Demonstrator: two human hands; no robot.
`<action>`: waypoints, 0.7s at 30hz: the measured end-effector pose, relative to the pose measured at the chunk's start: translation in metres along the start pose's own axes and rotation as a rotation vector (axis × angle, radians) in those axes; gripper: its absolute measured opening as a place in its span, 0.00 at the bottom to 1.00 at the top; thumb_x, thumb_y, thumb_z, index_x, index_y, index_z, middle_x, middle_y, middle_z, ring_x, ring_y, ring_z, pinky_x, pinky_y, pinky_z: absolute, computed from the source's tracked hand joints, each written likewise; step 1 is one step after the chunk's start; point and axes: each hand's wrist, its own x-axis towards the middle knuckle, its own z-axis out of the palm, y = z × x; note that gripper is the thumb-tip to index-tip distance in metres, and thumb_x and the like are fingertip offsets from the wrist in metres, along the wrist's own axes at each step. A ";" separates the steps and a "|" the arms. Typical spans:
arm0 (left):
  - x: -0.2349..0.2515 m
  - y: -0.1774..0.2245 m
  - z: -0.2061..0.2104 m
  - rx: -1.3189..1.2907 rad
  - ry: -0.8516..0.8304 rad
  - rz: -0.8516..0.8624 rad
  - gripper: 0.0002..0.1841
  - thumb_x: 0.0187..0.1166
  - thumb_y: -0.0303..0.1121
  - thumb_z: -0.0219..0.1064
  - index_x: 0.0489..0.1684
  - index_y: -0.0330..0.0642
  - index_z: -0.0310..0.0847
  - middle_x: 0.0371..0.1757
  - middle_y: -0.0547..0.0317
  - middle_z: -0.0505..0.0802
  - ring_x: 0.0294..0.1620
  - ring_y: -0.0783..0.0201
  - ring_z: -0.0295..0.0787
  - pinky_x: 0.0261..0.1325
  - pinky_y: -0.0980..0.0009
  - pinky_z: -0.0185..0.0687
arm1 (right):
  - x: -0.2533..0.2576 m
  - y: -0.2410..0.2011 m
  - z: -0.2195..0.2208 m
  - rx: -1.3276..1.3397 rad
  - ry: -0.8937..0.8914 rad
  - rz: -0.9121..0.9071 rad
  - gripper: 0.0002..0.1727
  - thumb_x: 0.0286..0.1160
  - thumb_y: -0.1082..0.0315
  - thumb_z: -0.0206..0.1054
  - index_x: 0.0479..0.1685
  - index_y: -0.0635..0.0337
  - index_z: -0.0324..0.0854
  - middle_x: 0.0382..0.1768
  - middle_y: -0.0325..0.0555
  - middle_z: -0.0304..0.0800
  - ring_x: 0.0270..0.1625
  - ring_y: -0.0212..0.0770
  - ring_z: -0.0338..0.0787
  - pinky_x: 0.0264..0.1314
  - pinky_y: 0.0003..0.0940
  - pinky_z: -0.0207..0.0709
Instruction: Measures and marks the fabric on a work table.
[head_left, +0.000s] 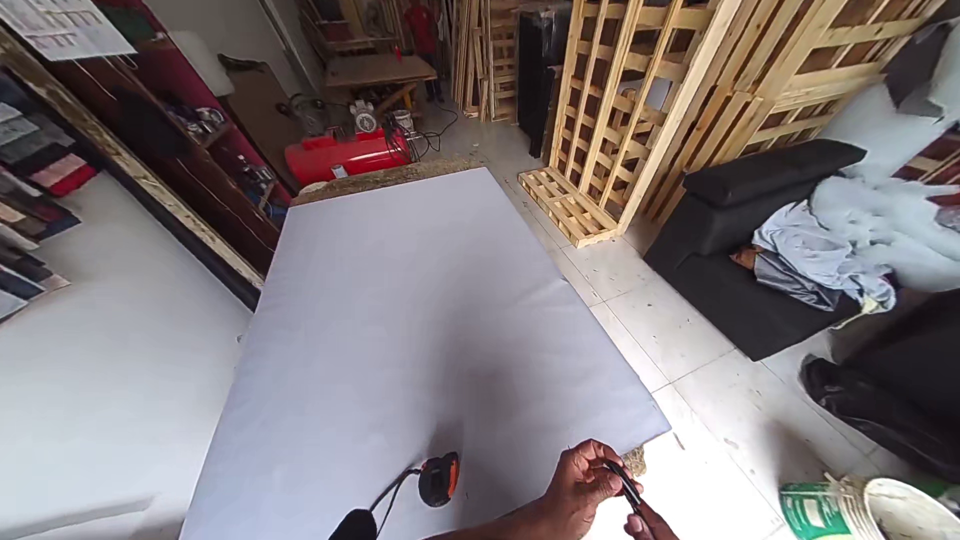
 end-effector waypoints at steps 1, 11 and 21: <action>-0.002 0.002 -0.001 -0.022 0.010 0.007 0.11 0.83 0.23 0.65 0.59 0.34 0.78 0.54 0.51 0.94 0.56 0.56 0.94 0.67 0.55 0.89 | 0.002 -0.003 0.000 -0.017 -0.005 -0.013 0.19 0.87 0.63 0.63 0.54 0.74 0.88 0.40 0.55 0.95 0.41 0.39 0.94 0.52 0.39 0.88; -0.016 0.009 0.008 0.177 -0.023 0.133 0.11 0.83 0.24 0.65 0.58 0.30 0.80 0.53 0.51 0.95 0.54 0.60 0.95 0.64 0.60 0.89 | -0.002 -0.008 -0.009 0.057 0.001 -0.085 0.18 0.87 0.65 0.63 0.56 0.74 0.88 0.39 0.51 0.96 0.40 0.31 0.94 0.52 0.30 0.88; -0.036 -0.043 0.077 0.714 -0.457 0.231 0.13 0.81 0.26 0.69 0.54 0.22 0.87 0.67 0.33 0.89 0.72 0.50 0.86 0.79 0.57 0.79 | -0.057 0.045 -0.062 0.601 -0.011 0.041 0.16 0.75 0.40 0.70 0.28 0.33 0.94 0.21 0.14 0.90 0.22 0.13 0.82 0.28 0.15 0.78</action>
